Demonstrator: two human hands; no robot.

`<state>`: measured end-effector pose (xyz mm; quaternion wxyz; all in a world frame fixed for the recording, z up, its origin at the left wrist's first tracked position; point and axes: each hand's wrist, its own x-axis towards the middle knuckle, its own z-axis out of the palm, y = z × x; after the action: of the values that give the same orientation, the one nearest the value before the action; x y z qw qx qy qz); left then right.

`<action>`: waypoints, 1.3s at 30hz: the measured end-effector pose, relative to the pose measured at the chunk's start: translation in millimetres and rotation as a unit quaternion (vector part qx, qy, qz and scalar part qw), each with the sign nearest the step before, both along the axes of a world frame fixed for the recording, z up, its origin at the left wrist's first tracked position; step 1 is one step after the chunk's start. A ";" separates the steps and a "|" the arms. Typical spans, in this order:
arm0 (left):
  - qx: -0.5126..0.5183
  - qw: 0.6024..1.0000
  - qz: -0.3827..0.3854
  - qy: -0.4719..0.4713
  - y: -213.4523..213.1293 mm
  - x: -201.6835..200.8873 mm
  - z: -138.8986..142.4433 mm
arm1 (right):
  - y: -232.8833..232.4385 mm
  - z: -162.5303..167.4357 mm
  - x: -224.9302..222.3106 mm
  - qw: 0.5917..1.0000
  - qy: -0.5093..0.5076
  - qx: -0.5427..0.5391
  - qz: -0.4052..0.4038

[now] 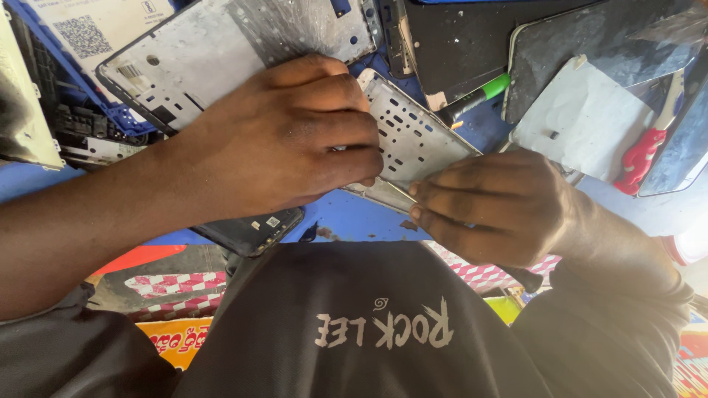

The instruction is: The person uses a screwdriver to remove screws from the back cover of a white smartphone. They continue unscrewing multiple fasteners and set the screwdriver down briefly before resuming. The work takes place on a cluttered blue workbench with other phone parts and tools nearby.

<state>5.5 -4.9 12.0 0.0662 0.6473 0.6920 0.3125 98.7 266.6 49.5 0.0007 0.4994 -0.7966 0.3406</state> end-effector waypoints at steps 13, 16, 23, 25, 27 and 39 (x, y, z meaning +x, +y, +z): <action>0.015 1.000 0.013 -0.002 2.2 -0.9 6.1 | -3.4 0.6 0.6 0.998 0.040 0.039 -0.004; 0.019 1.000 0.018 0.006 3.8 -2.1 8.8 | 0.1 -3.7 -4.5 1.000 0.000 -0.017 -0.001; 0.002 1.000 0.003 -0.017 0.8 -0.8 2.6 | 0.8 -5.7 -3.7 0.999 -0.024 -0.039 0.017; 0.008 1.000 0.003 -0.023 -0.4 -0.2 0.1 | 0.3 -5.7 -3.6 0.999 -0.023 -0.044 0.016; 0.010 1.000 0.005 -0.027 -1.0 0.3 -0.9 | 0.9 -4.0 -3.1 0.999 -0.025 -0.030 0.014; 0.017 1.000 0.014 -0.010 1.8 -1.7 5.8 | 2.5 -4.7 -1.4 1.000 -0.025 -0.018 0.005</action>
<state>3.8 -3.1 17.8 0.0580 0.6354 0.6950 0.3315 97.3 269.0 44.8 -0.0118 0.4948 -0.7873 0.3676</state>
